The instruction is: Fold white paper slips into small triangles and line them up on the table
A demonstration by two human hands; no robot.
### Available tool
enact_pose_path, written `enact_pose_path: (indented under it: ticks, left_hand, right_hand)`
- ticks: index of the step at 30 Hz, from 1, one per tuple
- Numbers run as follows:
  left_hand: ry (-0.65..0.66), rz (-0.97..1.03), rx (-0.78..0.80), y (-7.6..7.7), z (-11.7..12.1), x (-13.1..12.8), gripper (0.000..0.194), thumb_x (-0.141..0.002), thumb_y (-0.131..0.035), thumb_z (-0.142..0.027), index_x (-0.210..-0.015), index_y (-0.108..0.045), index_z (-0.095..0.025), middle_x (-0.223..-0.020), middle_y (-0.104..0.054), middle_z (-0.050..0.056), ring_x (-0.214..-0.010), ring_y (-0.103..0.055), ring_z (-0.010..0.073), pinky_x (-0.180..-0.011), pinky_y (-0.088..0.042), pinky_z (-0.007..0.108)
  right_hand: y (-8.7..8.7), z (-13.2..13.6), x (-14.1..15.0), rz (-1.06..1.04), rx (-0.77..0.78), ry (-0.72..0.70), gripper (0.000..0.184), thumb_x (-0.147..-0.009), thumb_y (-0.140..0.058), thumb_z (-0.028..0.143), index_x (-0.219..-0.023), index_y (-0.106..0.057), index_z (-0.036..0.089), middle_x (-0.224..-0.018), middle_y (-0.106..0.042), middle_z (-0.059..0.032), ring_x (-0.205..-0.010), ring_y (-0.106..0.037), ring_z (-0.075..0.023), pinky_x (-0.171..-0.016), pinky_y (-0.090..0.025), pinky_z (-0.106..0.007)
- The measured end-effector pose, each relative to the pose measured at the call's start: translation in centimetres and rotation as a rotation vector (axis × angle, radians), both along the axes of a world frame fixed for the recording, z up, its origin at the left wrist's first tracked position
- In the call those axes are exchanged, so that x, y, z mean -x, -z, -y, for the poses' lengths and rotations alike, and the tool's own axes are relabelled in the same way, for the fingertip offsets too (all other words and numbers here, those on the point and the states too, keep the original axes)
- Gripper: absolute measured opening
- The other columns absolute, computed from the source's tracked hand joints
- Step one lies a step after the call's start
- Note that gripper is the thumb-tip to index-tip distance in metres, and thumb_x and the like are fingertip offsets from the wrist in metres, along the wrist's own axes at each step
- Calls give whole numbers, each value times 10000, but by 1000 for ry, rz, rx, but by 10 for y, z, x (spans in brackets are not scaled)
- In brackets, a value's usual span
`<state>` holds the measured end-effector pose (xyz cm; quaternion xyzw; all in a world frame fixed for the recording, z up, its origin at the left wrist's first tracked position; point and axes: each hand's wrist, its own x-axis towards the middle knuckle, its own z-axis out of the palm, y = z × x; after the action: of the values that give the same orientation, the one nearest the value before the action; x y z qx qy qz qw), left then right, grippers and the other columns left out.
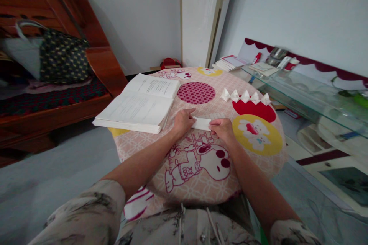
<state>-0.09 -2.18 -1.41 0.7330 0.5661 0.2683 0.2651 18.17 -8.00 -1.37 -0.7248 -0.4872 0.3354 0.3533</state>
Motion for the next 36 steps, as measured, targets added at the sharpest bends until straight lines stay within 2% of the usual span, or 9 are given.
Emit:
enact_pose_path:
  ticks: [10, 17, 23, 26, 31, 36]
  left_hand:
    - [-5, -23, -3, -3, 0, -1, 593, -807, -681, -135, -1397, -624, -159, -842, -758, 39, -741, -644, 146, -801, -496, 234]
    - [-2, -49, -14, -2, 0, -2, 579, -807, -677, -139, -1384, -638, -167, -872, -769, 45, -748, -654, 155, -806, -500, 238]
    - [-3, -48, -9, -2, -1, -2, 582, -813, -679, -145, -1393, -629, -164, -900, -775, 55, -773, -665, 160, -825, -502, 238]
    - [-3, -49, -12, -1, -1, -2, 586, -814, -679, -143, -1397, -625, -165, -910, -777, 60, -779, -668, 163, -824, -501, 241]
    - [1, -46, -21, 0, -1, -2, 582, -816, -683, -151, -1395, -624, -150, -914, -774, 61, -780, -664, 160, -828, -503, 246]
    - [-11, -42, -16, 1, -2, -2, 588, -814, -689, -152, -1399, -620, -144, -923, -773, 59, -803, -672, 161, -848, -507, 243]
  right_hand:
    - [-2, 1, 3, 37, -5, 22, 310, -717, -686, 152, -1005, -791, 103, -577, -694, -11, -503, -642, -152, -481, -493, -217]
    - [-3, -3, 3, 116, 34, -14, 306, -751, -683, 147, -1033, -795, 110, -607, -712, -30, -508, -650, -155, -520, -505, -231]
    - [2, -5, 2, 370, -71, -95, 220, -760, -705, 176, -948, -817, 149, -834, -789, -88, -784, -738, -215, -742, -544, -273]
    - [0, -3, 5, 475, -73, -128, 241, -786, -690, 171, -991, -816, 150, -926, -797, -112, -878, -741, -234, -831, -532, -298]
    - [-2, -2, 5, 543, -60, -171, 326, -806, -682, 175, -1112, -794, 167, -996, -793, -120, -920, -732, -236, -861, -524, -306]
    - [0, -5, 3, 602, -58, -179, 299, -817, -690, 196, -1093, -801, 172, -1046, -789, -125, -976, -729, -238, -898, -516, -296]
